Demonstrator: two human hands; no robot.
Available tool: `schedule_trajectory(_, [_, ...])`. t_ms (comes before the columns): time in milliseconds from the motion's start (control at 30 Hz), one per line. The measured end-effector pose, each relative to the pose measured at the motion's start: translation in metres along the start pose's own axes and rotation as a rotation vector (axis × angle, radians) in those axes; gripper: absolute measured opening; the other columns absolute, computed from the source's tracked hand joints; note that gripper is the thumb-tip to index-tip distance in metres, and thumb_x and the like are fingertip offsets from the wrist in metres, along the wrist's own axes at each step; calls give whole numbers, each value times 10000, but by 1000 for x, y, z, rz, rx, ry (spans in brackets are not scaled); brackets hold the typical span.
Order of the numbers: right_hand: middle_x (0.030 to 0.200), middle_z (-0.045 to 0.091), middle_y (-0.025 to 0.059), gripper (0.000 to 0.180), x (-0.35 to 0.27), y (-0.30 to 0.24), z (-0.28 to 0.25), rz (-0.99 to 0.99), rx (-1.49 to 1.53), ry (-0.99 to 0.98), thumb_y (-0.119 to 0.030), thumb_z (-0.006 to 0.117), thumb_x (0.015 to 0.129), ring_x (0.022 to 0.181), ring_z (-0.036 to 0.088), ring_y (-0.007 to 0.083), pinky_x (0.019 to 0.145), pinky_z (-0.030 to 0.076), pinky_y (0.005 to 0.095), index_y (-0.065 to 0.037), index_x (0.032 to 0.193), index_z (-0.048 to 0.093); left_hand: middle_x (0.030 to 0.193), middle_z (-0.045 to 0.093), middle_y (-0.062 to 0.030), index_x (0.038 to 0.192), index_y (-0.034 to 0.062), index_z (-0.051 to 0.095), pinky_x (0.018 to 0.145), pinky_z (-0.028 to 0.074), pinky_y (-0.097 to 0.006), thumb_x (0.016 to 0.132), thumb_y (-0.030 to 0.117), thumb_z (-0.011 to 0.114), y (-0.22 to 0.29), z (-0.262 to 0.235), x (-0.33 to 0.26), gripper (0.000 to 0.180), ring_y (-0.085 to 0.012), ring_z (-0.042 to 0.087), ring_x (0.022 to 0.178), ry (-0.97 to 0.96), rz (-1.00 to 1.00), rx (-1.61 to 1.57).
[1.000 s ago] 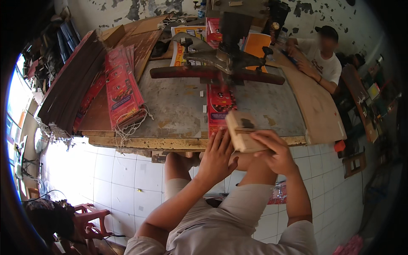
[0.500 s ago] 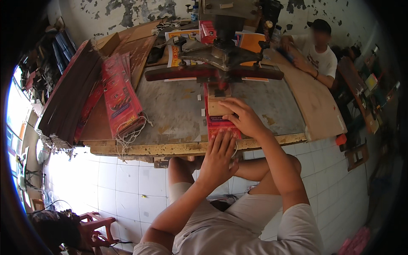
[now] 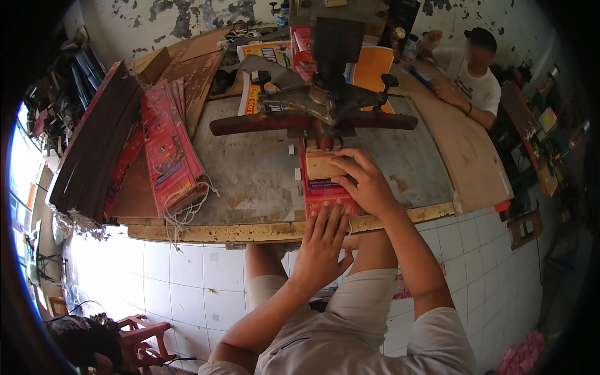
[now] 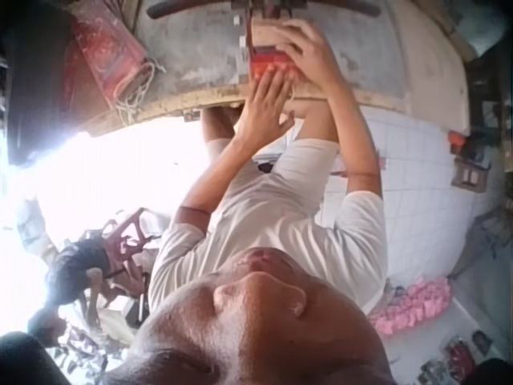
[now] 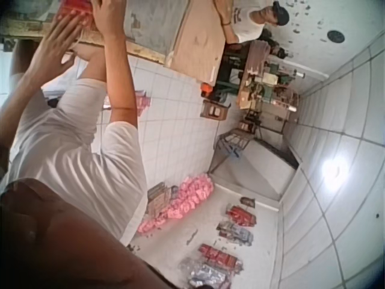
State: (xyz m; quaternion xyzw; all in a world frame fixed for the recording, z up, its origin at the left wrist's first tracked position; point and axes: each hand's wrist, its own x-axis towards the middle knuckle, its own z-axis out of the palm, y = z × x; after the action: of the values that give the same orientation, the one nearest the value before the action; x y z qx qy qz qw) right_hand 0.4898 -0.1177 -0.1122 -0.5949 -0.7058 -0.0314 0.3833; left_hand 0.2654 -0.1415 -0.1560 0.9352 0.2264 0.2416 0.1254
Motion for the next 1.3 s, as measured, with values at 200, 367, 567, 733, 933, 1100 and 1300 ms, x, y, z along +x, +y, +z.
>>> schedule_trajectory(200, [1376, 685, 77, 447, 0, 2, -1, 15, 32, 14, -115, 887, 917, 1276, 672, 346, 1083, 575, 472, -74, 1343, 758, 1796, 377, -247, 1666, -19, 477, 1350, 294, -629, 962, 356, 707, 0, 2, 0, 830, -460, 334, 1672, 2, 8, 18])
schedule_trajectory(367, [1392, 700, 129, 456, -2, -4, 2, 52, 52, 62, -98, 890, 922, 1273, 705, 371, 1061, 593, 463, -50, 1351, 743, 1796, 376, -251, 1679, -21, 459, 1355, 288, -628, 972, 361, 700, -2, 3, -1, 839, -463, 339, 1671, 22, 16, 31])
schedule_trajectory(567, [1408, 711, 148, 437, -8, 0, 2, 47, 65, 59, -119, 886, 942, 1290, 700, 384, 1085, 583, 463, -38, 1348, 743, 1795, 377, -250, 1681, -21, 459, 1359, 296, -616, 971, 370, 723, -3, 0, 0, 852, -453, 336, 1677, 31, 54, 31])
schedule_trajectory(733, [1411, 719, 142, 437, -46, -15, -15, 55, 148, -2, -106, 902, 934, 1304, 707, 354, 1093, 577, 444, -32, 1337, 750, 1703, 550, -158, 1590, 60, 600, 1336, 342, -588, 897, 261, 823, -22, 14, -25, 756, -395, 472, 1613, 179, 192, -118])
schedule_trajectory(933, [1383, 731, 120, 400, -116, 20, -105, 290, 153, 115, -46, 868, 970, 1307, 697, 262, 1083, 592, 419, -33, 1351, 746, 1668, 578, -171, 1504, 123, 643, 1303, 322, -625, 904, 242, 812, -71, 21, -97, 635, -408, 515, 1565, 446, 19, 95])
schedule_trajectory(1100, [1347, 764, 174, 396, -121, 190, -185, 484, -139, 323, -271, 819, 1061, 1299, 712, 319, 1097, 560, 460, -34, 1367, 735, 1696, 541, -221, 1560, 75, 573, 1368, 142, -682, 989, 388, 762, -112, 50, -113, 679, -470, 406, 1625, 552, -141, 289])
schedule_trajectory(1300, [1546, 624, 258, 494, -131, 300, -220, 625, -535, 344, -192, 743, 1101, 1382, 645, 442, 1147, 542, 493, -63, 1559, 609, 1685, 546, -215, 1528, 56, 588, 1361, 121, -713, 982, 383, 769, -119, 72, -108, 661, -487, 396, 1620, 604, -126, 271])
